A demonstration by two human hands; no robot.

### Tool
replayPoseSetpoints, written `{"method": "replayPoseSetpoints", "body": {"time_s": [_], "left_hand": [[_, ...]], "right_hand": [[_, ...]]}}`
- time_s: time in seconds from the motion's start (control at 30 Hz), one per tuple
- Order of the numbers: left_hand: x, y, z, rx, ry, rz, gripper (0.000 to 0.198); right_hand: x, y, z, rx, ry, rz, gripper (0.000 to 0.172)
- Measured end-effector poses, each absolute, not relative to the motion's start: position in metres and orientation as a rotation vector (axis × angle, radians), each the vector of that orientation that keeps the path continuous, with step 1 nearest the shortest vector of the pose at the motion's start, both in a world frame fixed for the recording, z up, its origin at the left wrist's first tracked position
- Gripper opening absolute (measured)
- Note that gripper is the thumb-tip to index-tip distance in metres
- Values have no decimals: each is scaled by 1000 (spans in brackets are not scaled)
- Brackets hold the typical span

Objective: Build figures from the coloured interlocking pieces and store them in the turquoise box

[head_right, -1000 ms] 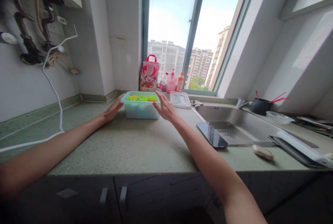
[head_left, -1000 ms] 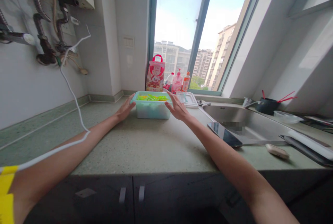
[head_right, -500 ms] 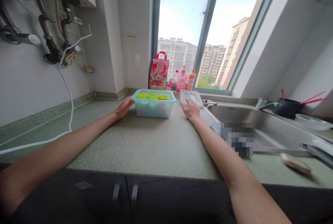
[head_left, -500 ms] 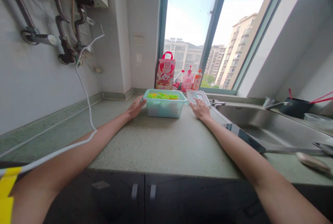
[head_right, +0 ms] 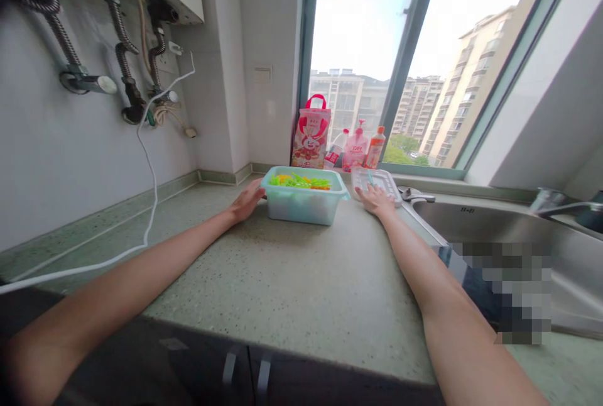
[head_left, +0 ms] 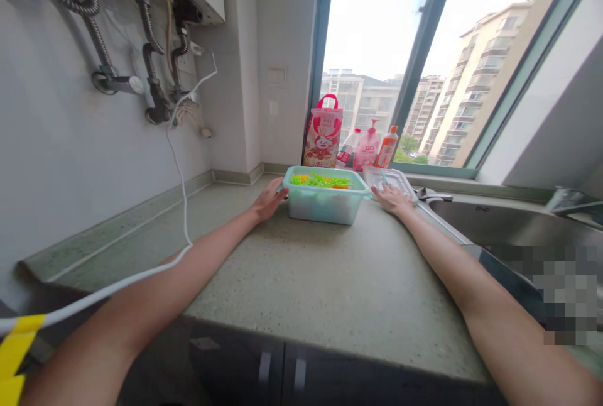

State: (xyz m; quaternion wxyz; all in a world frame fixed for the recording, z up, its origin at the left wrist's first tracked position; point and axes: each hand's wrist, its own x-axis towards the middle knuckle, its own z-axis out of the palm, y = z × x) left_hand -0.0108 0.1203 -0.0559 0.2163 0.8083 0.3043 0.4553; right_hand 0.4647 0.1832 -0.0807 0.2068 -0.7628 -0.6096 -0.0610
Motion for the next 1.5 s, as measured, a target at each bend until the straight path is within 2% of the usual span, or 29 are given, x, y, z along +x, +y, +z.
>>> {"method": "replayPoseSetpoints", "body": {"time_s": [0.13,0.27,0.4,0.5,0.6,0.73,0.9,1.2,1.33,1.5], "left_hand": [[-9,112,-49,2118,860,1222,93],[-2,100,-36,1754,985,1087,100],[9,93,-27,1529,1049,1048,83],[17,88,-25,1505,1033,1113,69],[20,83,-24,1512,989,1148,63],[15,84,-23,1535,945,1131,69],[10,92,-25,1539,905,1099,79],[13,87,-32,1614,821,1012,89],[13,85,-30,1617,783,980,99],[16,79,-25,1612,803,970,97]], "right_hand": [[457,167,-79,-1996,-1677,-349,79],[445,134,-78,-1744,-1640,-538,74],[433,99,-78,-1471,-1632,-584,73],[430,76,-76,-1305,-1545,-546,66],[432,62,-67,-1154,-1376,-504,60],[430,52,-42,-959,-1267,-467,59],[406,38,-21,-777,-1433,-327,58],[355,9,-11,-756,-1763,-49,66],[357,4,-7,-807,-1915,73,60],[362,7,-1,-811,-1972,119,53]]}}
